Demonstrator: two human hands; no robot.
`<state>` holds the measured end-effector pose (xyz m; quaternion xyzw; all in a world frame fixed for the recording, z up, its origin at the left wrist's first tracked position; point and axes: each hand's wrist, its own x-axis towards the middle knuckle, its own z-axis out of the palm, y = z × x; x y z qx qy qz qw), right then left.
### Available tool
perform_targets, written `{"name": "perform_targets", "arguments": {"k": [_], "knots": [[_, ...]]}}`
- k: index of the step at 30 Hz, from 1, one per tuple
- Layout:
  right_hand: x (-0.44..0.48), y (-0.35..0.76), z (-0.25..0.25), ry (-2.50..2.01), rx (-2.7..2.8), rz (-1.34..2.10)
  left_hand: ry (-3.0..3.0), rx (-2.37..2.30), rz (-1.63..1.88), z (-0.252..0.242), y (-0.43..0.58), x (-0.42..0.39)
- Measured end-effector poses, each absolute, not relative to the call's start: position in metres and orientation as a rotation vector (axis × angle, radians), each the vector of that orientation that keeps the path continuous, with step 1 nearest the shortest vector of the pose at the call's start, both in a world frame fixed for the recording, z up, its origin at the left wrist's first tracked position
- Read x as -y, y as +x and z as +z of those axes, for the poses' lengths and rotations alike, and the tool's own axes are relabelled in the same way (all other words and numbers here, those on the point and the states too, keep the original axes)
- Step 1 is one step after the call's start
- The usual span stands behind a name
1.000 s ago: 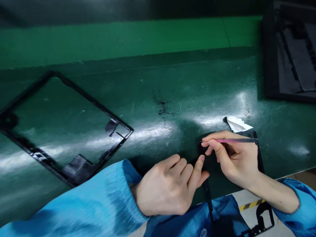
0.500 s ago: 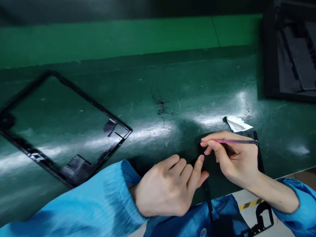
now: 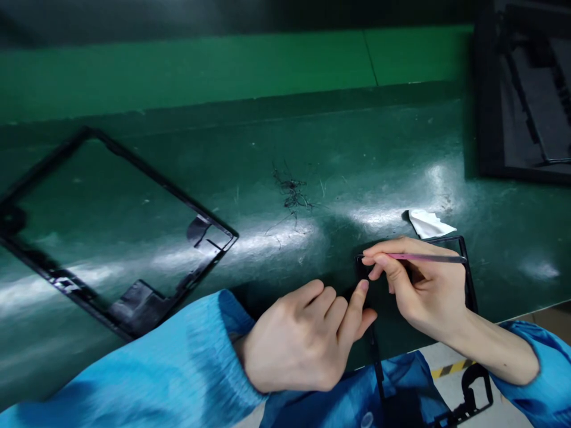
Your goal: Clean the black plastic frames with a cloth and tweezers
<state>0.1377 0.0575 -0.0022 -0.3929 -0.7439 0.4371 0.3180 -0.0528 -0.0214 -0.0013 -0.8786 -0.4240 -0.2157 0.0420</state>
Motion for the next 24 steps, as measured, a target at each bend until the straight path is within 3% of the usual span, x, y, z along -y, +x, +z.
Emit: {"name": "perform_targets", "arguments": {"k": [24], "knots": [[-0.0577,0.1385,-0.0051,-1.009,1.963,1.125,-2.683,1.295,-0.676,0.0006,-0.052,0.0188]]}}
